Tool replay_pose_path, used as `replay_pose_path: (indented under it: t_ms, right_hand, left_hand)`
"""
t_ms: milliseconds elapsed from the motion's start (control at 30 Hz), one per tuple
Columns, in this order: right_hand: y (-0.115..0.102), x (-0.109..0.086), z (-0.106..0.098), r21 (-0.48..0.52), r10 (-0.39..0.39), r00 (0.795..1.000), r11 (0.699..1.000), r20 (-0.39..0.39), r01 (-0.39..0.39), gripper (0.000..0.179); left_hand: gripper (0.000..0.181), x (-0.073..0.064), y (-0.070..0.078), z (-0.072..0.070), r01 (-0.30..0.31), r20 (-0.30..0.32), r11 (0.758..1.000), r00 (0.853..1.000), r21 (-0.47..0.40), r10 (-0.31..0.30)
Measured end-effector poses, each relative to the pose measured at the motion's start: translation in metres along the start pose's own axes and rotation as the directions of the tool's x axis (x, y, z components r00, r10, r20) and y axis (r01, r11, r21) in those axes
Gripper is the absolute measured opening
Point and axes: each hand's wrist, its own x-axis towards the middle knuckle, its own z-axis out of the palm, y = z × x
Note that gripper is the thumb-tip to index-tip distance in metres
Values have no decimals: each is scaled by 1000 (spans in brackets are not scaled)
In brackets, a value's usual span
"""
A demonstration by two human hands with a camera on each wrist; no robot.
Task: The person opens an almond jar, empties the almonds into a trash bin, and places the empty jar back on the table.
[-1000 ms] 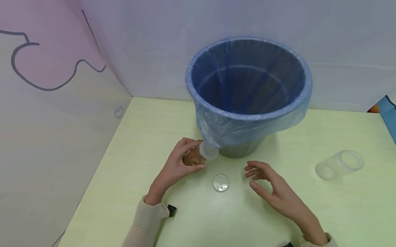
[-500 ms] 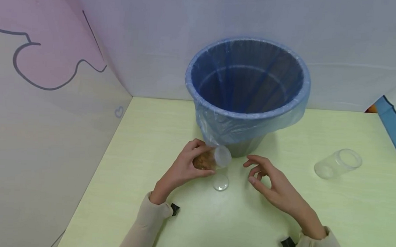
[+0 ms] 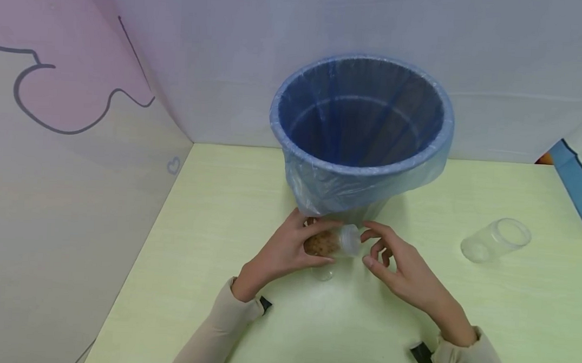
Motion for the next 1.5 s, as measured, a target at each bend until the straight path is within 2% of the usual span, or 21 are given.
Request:
replay_pose_path:
  t_ms: [133, 333, 500, 800, 1067, 1267, 1400, 1500]
  right_hand:
    - [-1, 1, 0, -31, 42, 999, 999, -1, -42, 61]
    - [-4, 1, 3, -36, 105, 994, 994, -7, -106, 52]
    - [-5, 1, 8, -52, 128, 992, 990, -9, -128, 45]
    - [-5, 1, 10, -64, 133, 990, 989, -50, -136, 43]
    - [-3, 1, 15, -37, 39, 994, 998, -106, -43, 41]
    - [-3, -1, 19, -4, -3, 987, 1000, -158, 3, 38]
    - [-2, -1, 24, 24, -52, 974, 998, -220, 59, 32]
    - [-1, -1, 29, 23, -116, 955, 992, -272, 127, 38]
  left_hand:
    - [67, 4, 5, 2, -46, -9, 996, 999, 80, 46]
    - [67, 7, 11, 7, -92, -3, 976, 996, 200, 94]
    - [67, 6, 14, 12, -89, -2, 969, 996, 228, 92]
    - [69, 6, 15, 15, -97, 3, 961, 995, 259, 99]
    - [68, 5, 13, 14, -142, -33, 958, 987, 249, 155]
    - [70, 4, 13, 14, -174, -59, 954, 979, 246, 194]
    - [71, 4, 12, 12, -191, -78, 961, 975, 202, 210]
    - [71, 5, 12, 10, -209, -95, 965, 969, 161, 226]
